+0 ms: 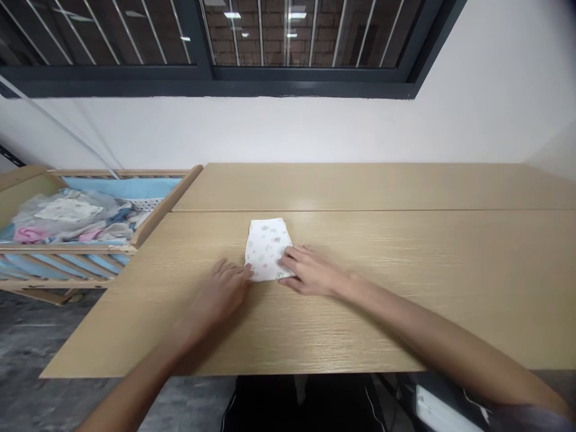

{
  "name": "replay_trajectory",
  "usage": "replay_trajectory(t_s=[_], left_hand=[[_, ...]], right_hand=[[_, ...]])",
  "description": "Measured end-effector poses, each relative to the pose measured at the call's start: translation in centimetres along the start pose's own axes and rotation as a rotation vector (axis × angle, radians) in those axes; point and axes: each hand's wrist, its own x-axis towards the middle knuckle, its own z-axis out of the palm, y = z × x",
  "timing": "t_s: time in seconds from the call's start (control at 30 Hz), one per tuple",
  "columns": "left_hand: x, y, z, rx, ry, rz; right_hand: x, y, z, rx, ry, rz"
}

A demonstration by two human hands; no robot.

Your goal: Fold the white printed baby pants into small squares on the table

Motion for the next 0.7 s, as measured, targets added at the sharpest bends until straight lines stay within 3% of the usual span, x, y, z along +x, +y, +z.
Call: replay_trajectory(t_s=[0.1,0.2,0.43,0.53,0.7], left_hand=[[0.1,0.7,-0.2,0.012,0.024,-0.009],[0.3,1.8,-1.3,-0.002,0.032,-0.028],[4.7,2.1,-4.5,0.217,0.029,-0.243],[7.1,1.3,-3.8,0.334,0.064,-0.313],[9.5,-0.5,-0.6,0.352,0.097,-0.361]], right_hand=[[-1.7,-1.2,0.6,-0.039,0.033,0.033],[-2.1,-2.0,-0.3,0.051,0.037,0.105],[1.9,0.1,-2.7,0.346,0.057,0.392],[4.3,1.9,-2.1,0.367,0.135,0.457],[6.6,4.7,0.9,0.287,0.222,0.553]])
